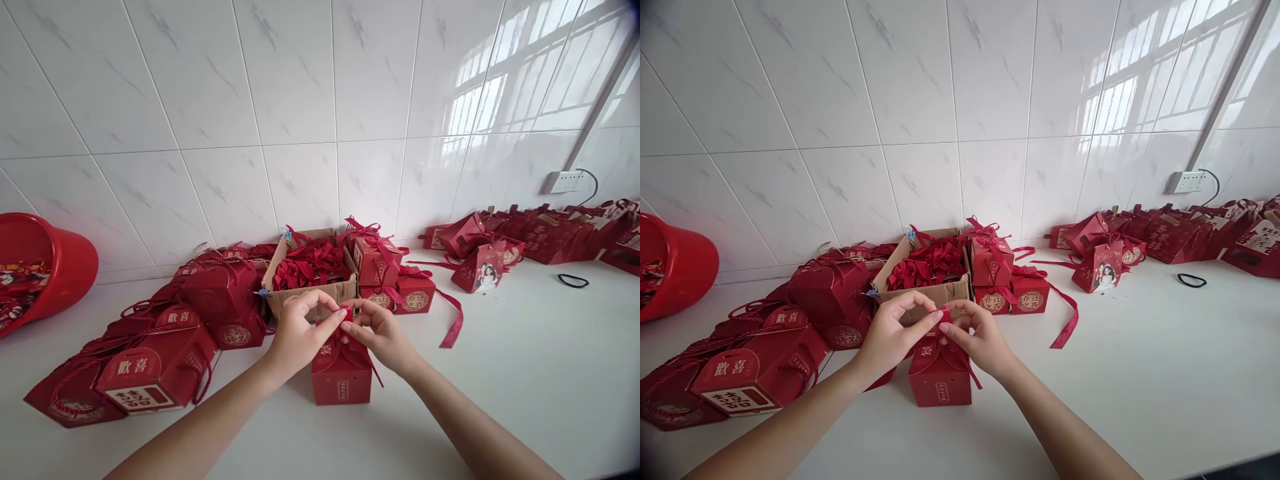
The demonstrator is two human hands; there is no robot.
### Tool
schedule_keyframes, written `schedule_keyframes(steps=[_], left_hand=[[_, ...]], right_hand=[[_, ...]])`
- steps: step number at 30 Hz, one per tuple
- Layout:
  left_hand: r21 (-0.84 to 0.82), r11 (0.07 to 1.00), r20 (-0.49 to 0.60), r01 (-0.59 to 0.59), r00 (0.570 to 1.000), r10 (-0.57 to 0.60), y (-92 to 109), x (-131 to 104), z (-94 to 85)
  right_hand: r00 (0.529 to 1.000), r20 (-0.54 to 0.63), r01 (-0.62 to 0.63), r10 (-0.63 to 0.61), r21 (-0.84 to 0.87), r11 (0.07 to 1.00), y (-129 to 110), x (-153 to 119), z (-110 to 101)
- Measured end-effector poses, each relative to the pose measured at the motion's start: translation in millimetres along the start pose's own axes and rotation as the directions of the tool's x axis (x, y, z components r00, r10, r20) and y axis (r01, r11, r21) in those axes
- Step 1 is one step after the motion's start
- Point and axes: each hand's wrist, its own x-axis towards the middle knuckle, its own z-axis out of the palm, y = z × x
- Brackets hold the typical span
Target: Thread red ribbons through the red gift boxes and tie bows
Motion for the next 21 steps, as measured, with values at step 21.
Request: schedule_keyframes(steps=[21], left_hand=[[-0.005, 0.873, 0.248, 0.488, 0.846, -0.472, -42.0, -29.6, -26.8]], right_hand=[[0.998, -0.011, -0.068, 0.068, 0.019, 0.997, 0.6, -11.1, 9.7]])
